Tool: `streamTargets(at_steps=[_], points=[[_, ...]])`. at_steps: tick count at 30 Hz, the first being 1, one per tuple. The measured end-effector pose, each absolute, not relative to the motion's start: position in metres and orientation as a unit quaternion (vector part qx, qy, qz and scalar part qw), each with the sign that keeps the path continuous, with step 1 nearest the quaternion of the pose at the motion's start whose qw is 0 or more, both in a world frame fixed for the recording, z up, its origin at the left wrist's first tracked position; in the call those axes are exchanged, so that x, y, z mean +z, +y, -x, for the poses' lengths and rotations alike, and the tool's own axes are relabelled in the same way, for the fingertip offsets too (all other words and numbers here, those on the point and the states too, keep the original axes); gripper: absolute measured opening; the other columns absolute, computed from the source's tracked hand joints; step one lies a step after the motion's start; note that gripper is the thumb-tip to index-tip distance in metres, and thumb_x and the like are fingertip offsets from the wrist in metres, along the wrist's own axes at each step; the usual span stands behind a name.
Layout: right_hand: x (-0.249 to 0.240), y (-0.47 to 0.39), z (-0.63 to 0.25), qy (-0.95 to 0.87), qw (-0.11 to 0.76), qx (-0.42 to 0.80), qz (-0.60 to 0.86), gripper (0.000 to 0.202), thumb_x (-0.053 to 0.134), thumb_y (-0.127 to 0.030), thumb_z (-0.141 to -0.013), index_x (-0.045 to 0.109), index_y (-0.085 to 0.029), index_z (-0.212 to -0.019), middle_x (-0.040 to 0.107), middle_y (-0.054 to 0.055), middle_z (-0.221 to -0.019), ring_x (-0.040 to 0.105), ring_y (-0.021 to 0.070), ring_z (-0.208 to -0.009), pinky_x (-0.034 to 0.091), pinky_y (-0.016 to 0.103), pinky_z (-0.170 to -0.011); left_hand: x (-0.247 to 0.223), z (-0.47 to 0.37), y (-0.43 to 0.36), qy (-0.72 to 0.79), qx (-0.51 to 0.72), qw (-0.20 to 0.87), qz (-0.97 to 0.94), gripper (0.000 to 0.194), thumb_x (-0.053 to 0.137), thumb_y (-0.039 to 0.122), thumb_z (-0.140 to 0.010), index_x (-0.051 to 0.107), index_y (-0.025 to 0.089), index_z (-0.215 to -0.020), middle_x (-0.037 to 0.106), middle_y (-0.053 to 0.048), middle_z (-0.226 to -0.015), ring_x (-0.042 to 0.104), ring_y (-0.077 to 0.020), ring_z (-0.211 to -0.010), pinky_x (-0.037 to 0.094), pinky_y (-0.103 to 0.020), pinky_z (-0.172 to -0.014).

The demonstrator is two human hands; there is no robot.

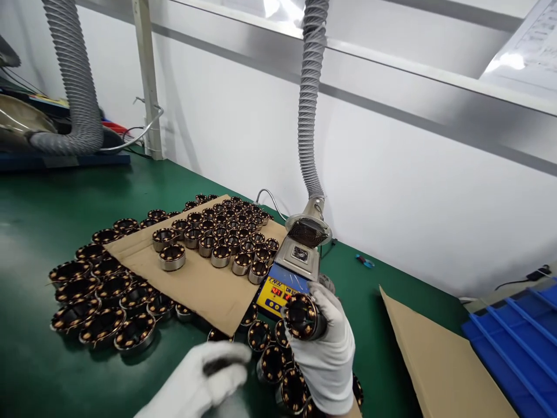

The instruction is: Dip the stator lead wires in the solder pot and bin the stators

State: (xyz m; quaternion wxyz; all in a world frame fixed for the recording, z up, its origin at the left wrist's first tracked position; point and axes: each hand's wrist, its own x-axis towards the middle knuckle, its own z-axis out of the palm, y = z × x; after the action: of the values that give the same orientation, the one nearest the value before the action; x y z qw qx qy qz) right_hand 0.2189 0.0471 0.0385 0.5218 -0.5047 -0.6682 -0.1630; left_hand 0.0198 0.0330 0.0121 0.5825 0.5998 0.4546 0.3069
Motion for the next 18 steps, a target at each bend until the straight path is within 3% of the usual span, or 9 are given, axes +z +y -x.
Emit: streamTargets(at_steps=[2, 5, 7, 9, 12, 15, 18], points=[[0.04, 0.045, -0.22, -0.675, 0.503, -0.163, 0.515, 0.057, 0.07, -0.016, -0.068, 0.049, -0.026, -0.121, 0.06, 0.007, -0.111, 0.063, 0.025, -0.097, 0.053, 0.04, -0.084, 0.031, -0.036, 0.048, 0.348, 0.319, 0.676, -0.565, 0.036, 0.063, 0.03, -0.065, 0.067, 0.013, -0.097, 0.069, -0.003, -0.081, 0.056, -0.0134, -0.064, 0.047, -0.025, -0.06], [0.043, 0.044, -0.22, -0.693, 0.465, -0.181, 0.52, 0.05, 0.063, -0.013, -0.073, 0.051, -0.028, -0.119, 0.057, 0.006, -0.106, 0.064, 0.0229, -0.092, 0.055, 0.036, -0.078, 0.054, -0.053, 0.061, 0.218, 0.321, 0.735, -0.555, 0.018, 0.062, 0.024, -0.065, 0.065, 0.014, -0.08, 0.059, 0.002, -0.071, 0.045, -0.0094, -0.061, 0.039, -0.023, -0.06], [0.046, 0.043, -0.22, -0.7, 0.45, -0.188, 0.522, 0.05, 0.058, -0.01, -0.074, 0.052, -0.029, -0.12, 0.055, 0.006, -0.105, 0.064, 0.0225, -0.093, 0.055, 0.038, -0.08, 0.06, -0.059, 0.065, 0.221, 0.321, 0.73, -0.562, 0.009, 0.058, 0.024, -0.068, 0.058, 0.015, -0.067, 0.051, 0.004, -0.062, 0.041, -0.0089, -0.058, 0.035, -0.023, -0.058], [0.05, 0.041, -0.219, -0.694, 0.455, -0.139, 0.541, 0.052, 0.058, -0.011, -0.072, 0.053, -0.028, -0.122, 0.054, 0.008, -0.11, 0.062, 0.0241, -0.1, 0.054, 0.041, -0.086, 0.06, -0.061, 0.068, 0.263, 0.316, 0.721, -0.558, 0.013, 0.056, 0.028, -0.067, 0.053, 0.016, -0.062, 0.046, 0.005, -0.057, 0.038, -0.0088, -0.055, 0.032, -0.024, -0.054], [0.06, 0.035, -0.215, -0.656, 0.471, 0.12, 0.577, 0.055, 0.064, -0.019, -0.066, 0.056, -0.026, -0.12, 0.057, 0.009, -0.122, 0.057, 0.0278, -0.115, 0.049, 0.044, -0.096, 0.053, -0.061, 0.073, 0.297, 0.312, 0.706, -0.563, 0.011, 0.052, 0.028, -0.06, 0.052, 0.016, -0.059, 0.046, 0.004, -0.055, 0.037, -0.0093, -0.053, 0.031, -0.024, -0.052], [0.074, 0.032, -0.211, -0.544, 0.452, 0.413, 0.574, 0.053, 0.072, -0.028, -0.06, 0.06, -0.024, -0.112, 0.066, 0.008, -0.116, 0.062, 0.029, -0.109, 0.05, 0.043, -0.095, 0.048, -0.056, 0.08, 0.283, 0.309, 0.689, -0.592, 0.014, 0.044, 0.021, -0.052, 0.056, 0.016, -0.057, 0.052, 0.002, -0.056, 0.045, -0.0115, -0.056, 0.036, -0.025, -0.056], [0.084, 0.037, -0.214, -0.494, 0.404, 0.491, 0.593, 0.054, 0.078, -0.028, -0.052, 0.065, -0.019, -0.104, 0.072, 0.007, -0.099, 0.066, 0.0291, -0.096, 0.051, 0.041, -0.09, 0.041, -0.04, 0.082, 0.263, 0.291, 0.669, -0.631, 0.021, 0.04, 0.017, -0.048, 0.059, 0.017, -0.058, 0.06, 0.0, -0.06, 0.053, -0.0131, -0.06, 0.041, -0.024, -0.058]])
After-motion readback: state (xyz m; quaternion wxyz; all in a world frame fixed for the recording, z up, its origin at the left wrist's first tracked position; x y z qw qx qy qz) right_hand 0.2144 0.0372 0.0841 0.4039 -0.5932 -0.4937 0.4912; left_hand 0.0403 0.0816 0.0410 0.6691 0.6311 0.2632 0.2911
